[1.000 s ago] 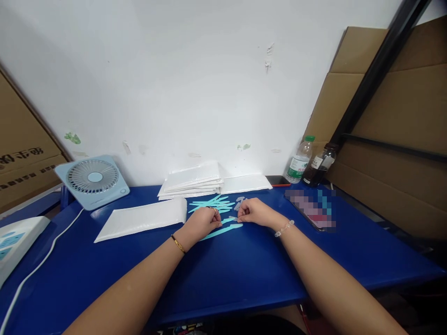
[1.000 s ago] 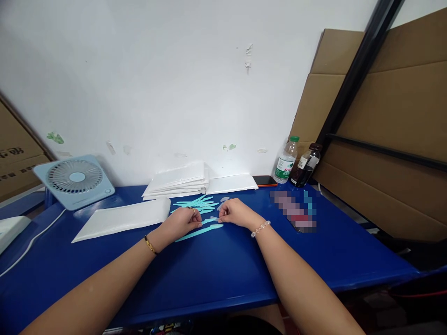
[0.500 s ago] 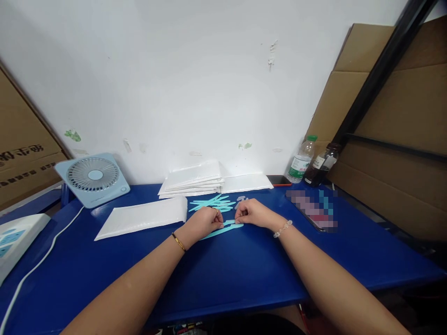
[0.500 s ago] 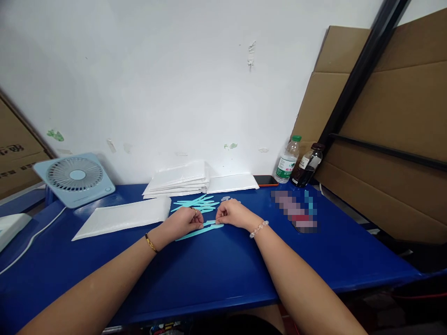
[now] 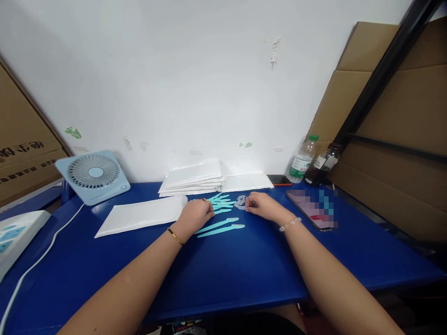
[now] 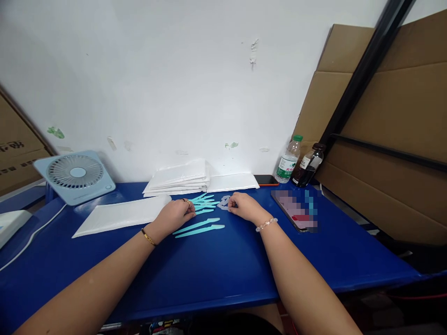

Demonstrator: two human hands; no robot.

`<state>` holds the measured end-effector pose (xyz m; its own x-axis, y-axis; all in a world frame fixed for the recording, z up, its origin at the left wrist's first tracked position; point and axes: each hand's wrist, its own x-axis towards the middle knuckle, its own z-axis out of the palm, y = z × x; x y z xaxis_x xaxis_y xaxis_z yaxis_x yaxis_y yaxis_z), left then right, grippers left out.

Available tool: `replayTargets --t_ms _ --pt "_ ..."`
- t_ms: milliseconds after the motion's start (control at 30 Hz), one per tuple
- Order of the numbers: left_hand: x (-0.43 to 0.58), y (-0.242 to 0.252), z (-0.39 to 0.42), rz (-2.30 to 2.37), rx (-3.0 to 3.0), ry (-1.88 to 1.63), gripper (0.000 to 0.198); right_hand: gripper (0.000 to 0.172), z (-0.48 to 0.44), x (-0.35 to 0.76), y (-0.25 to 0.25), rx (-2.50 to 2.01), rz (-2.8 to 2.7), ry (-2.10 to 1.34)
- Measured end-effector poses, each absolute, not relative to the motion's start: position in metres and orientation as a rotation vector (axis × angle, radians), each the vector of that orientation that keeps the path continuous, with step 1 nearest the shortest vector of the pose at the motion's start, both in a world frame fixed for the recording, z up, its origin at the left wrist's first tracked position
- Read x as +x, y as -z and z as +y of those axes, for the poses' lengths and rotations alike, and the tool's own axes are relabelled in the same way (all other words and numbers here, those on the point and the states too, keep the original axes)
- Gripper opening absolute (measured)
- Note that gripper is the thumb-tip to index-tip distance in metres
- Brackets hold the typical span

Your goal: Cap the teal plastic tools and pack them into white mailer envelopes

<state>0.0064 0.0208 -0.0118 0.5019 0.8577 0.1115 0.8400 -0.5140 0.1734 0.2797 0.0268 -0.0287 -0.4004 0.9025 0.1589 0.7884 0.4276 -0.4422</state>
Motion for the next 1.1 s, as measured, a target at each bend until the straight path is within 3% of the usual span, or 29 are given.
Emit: replayTargets --t_ms 133,433,833,1100 --pt "0.006 0.014 0.021 1.499 2.624 -0.305 0.017 0.006 0.024 0.280 0.025 -1.440 -2.268 -0.506" --pt "0.008 0.009 0.018 1.439 2.553 -0.414 0.014 0.025 0.015 0.268 0.018 -1.239 -2.113 -0.915" --pt "0.009 0.008 0.018 1.429 2.536 -0.403 0.016 0.025 0.015 0.264 0.021 -1.258 -2.169 -0.839" --pt "0.016 0.008 0.010 1.282 2.501 -0.329 0.017 0.017 0.005 0.253 0.012 -1.200 -2.214 -1.017"
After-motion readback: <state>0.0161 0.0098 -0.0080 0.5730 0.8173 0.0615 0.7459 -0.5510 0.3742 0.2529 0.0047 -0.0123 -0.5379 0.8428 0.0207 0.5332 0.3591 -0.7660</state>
